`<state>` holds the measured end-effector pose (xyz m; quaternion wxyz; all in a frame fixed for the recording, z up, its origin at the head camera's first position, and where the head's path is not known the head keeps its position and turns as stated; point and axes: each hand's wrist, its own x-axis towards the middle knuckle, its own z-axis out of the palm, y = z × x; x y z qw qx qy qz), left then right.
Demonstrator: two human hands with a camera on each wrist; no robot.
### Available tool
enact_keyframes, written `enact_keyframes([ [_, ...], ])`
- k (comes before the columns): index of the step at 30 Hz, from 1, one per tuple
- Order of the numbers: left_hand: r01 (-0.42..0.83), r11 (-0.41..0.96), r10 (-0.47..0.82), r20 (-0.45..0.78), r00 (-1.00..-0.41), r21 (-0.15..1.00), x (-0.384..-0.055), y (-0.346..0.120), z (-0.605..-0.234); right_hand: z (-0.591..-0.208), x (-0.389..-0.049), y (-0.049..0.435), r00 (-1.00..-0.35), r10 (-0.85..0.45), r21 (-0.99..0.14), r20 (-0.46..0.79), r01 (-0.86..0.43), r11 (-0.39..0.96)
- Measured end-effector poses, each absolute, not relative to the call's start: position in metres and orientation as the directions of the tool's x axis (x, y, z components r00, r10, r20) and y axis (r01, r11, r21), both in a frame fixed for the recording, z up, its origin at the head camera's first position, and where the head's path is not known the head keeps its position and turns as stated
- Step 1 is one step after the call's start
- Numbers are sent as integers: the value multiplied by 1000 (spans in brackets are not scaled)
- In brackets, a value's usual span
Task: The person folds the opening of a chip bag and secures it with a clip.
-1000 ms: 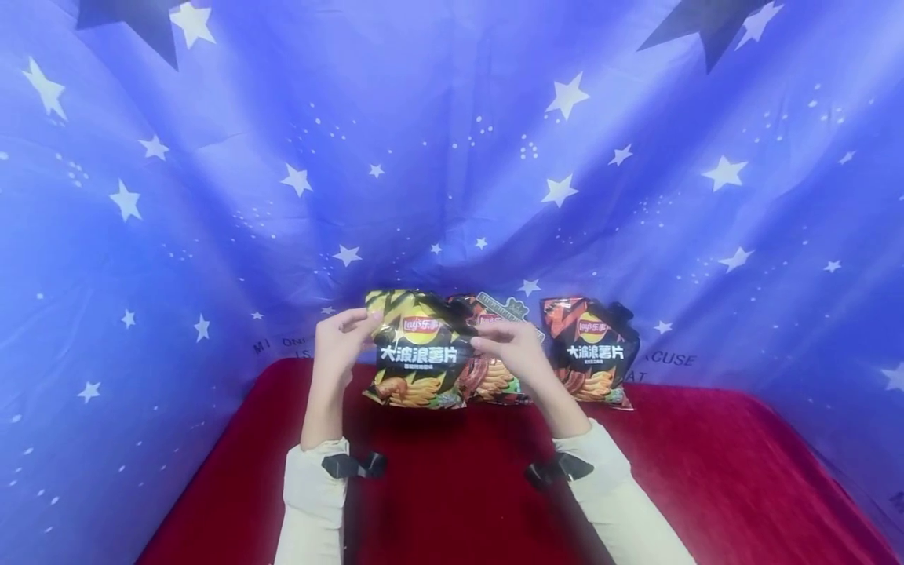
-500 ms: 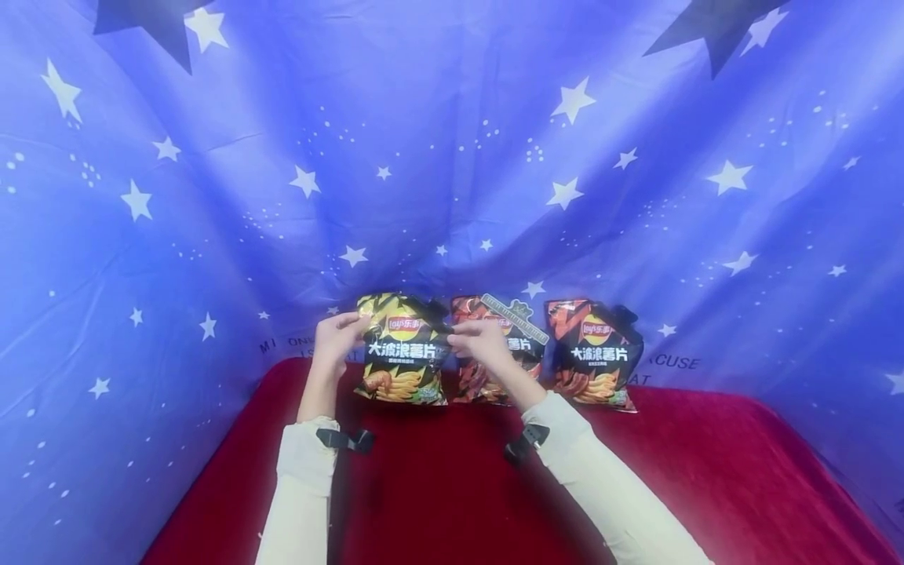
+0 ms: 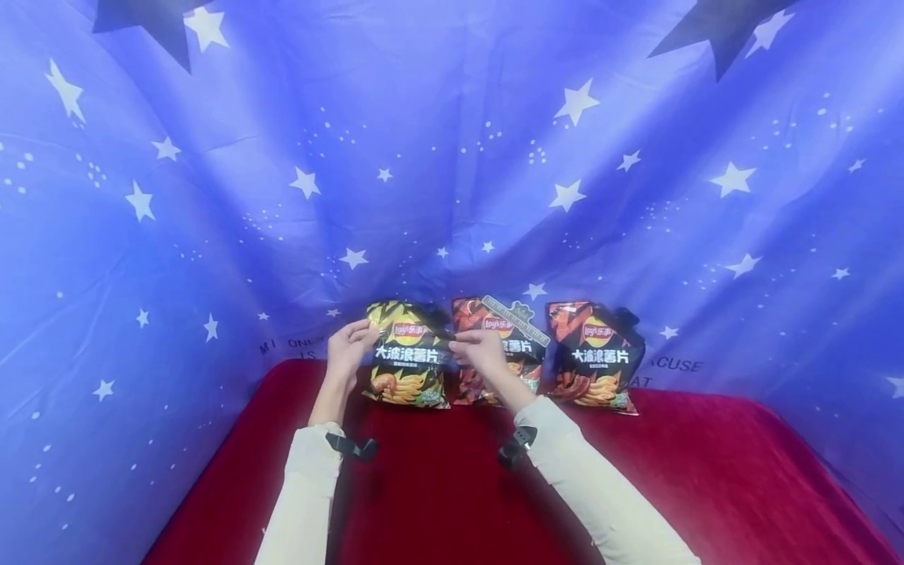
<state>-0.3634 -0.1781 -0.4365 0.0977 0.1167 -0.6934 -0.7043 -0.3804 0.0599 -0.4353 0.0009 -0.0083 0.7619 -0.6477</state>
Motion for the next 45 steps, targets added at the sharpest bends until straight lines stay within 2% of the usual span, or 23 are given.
enact_keyframes([
  [9,-26,10,-184,-23,-983,1000,-359,-185,-450,-436,-369,55,-1000,-2,-989,14,-15,146],
  [15,-1,12,-203,1,-979,1000,-360,-185,-454,-442,-361,54,-999,-34,-980,-1,-6,200],
  [22,-29,-21,-241,-33,-970,999,-367,-179,-454,-445,-358,51,-999,-42,-988,1,-8,153],
  [33,9,6,-265,10,-964,1000,-378,-168,-451,-442,-359,56,-997,-83,-991,-6,-5,133],
  [45,-38,49,-174,-28,-984,998,-373,-169,-455,-447,-354,54,-995,-105,-994,1,-13,111],
])
